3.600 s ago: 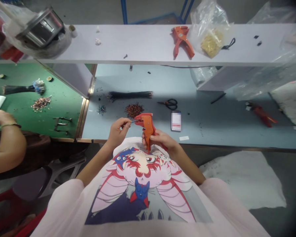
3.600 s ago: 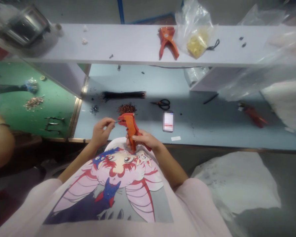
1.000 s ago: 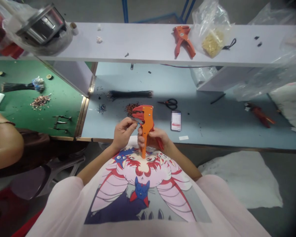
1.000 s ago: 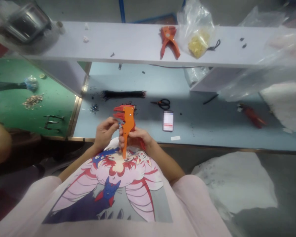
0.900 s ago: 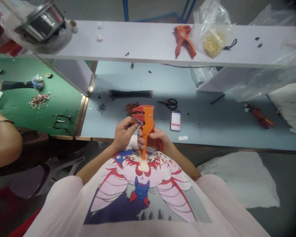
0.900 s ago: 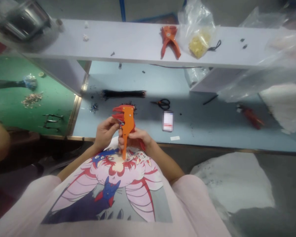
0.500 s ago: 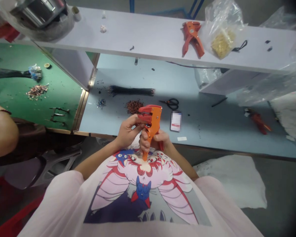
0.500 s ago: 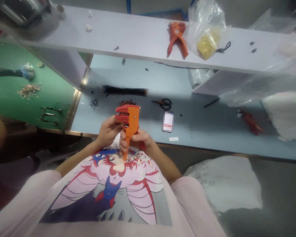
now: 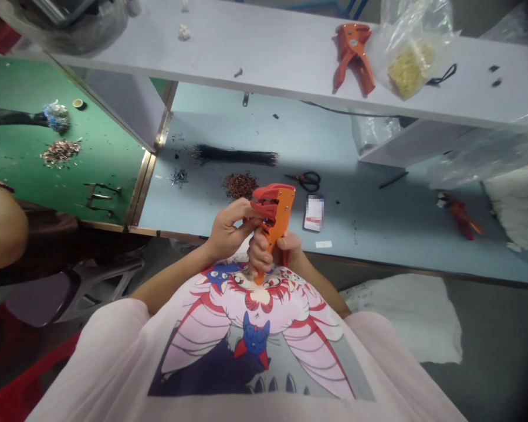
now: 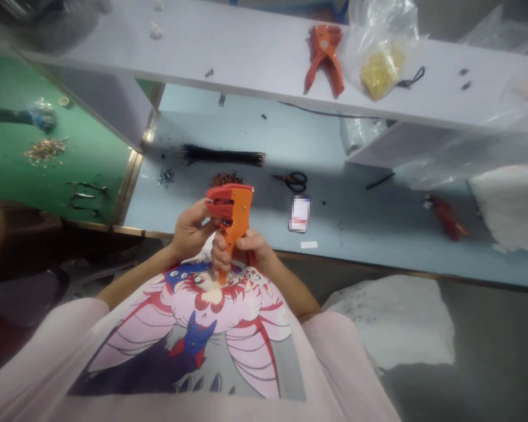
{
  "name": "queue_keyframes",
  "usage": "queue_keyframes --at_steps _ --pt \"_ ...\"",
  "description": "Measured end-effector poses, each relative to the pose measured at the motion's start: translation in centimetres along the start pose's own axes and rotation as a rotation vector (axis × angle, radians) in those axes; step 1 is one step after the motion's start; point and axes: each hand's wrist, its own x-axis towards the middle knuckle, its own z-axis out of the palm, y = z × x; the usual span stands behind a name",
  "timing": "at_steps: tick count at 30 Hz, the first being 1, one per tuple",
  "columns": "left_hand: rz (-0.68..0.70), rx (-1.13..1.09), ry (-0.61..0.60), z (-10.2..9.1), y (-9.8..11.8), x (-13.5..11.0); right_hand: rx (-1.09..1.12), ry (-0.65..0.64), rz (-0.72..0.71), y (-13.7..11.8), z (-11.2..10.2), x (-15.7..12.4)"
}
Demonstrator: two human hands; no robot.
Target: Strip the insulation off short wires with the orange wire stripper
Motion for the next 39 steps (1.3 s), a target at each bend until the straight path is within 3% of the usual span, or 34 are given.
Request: queue_keyframes --at_steps 10,24,39 --pt "0.067 0.005 -0.025 -0.1 -0.5 0.3 0.110 -0.066 -0.020 -0.2 0.2 0.1" --pt "0.067 0.025 -0.038 -0.6 -0.8 0.5 0.071 -0.015 -0.024 0.2 0.0 0.3" --pt "-0.139 -0.171 -0.018 0.2 -2.4 0.2 0.087 0.061 -0.054 0.2 0.3 0.8"
